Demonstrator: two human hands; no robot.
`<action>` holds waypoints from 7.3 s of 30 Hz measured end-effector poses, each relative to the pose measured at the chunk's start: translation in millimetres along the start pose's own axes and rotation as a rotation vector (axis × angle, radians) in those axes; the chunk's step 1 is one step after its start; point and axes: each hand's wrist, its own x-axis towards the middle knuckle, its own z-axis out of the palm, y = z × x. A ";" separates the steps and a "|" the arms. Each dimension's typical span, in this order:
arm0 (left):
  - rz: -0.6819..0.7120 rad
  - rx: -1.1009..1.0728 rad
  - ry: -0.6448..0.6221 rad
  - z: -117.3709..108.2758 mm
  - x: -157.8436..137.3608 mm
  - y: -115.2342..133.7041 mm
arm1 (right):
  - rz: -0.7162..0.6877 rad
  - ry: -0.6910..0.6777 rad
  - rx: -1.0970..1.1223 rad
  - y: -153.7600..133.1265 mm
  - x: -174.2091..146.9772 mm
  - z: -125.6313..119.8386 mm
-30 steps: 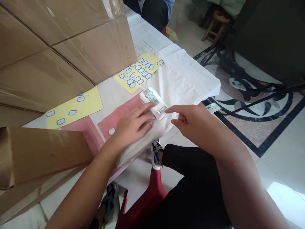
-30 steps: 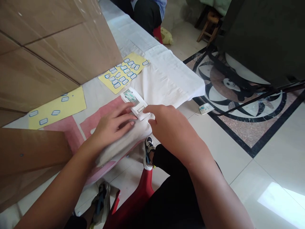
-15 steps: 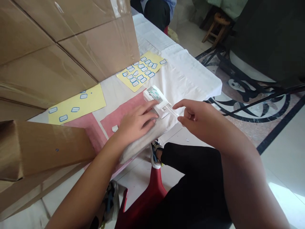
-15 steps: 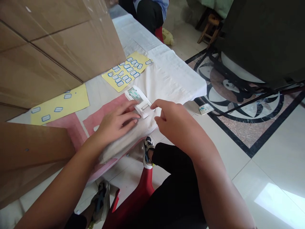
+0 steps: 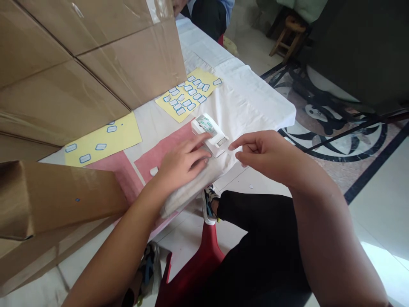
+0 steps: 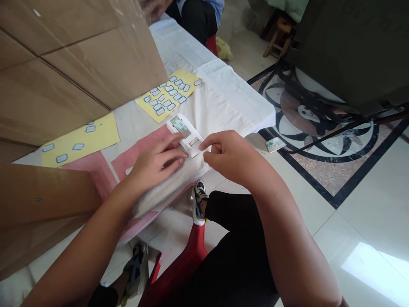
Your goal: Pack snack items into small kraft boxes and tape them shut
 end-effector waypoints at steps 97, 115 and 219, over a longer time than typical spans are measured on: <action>0.003 0.048 -0.001 1.0 -0.2 1.1 | 0.016 0.123 -0.074 3.2 17.2 20.6; 0.010 0.028 0.002 0.9 -0.4 0.7 | 0.054 0.002 -0.006 3.7 15.5 11.1; -0.485 -0.456 0.895 -191.1 -310.8 45.3 | -0.906 -0.532 0.395 -230.5 -87.2 267.0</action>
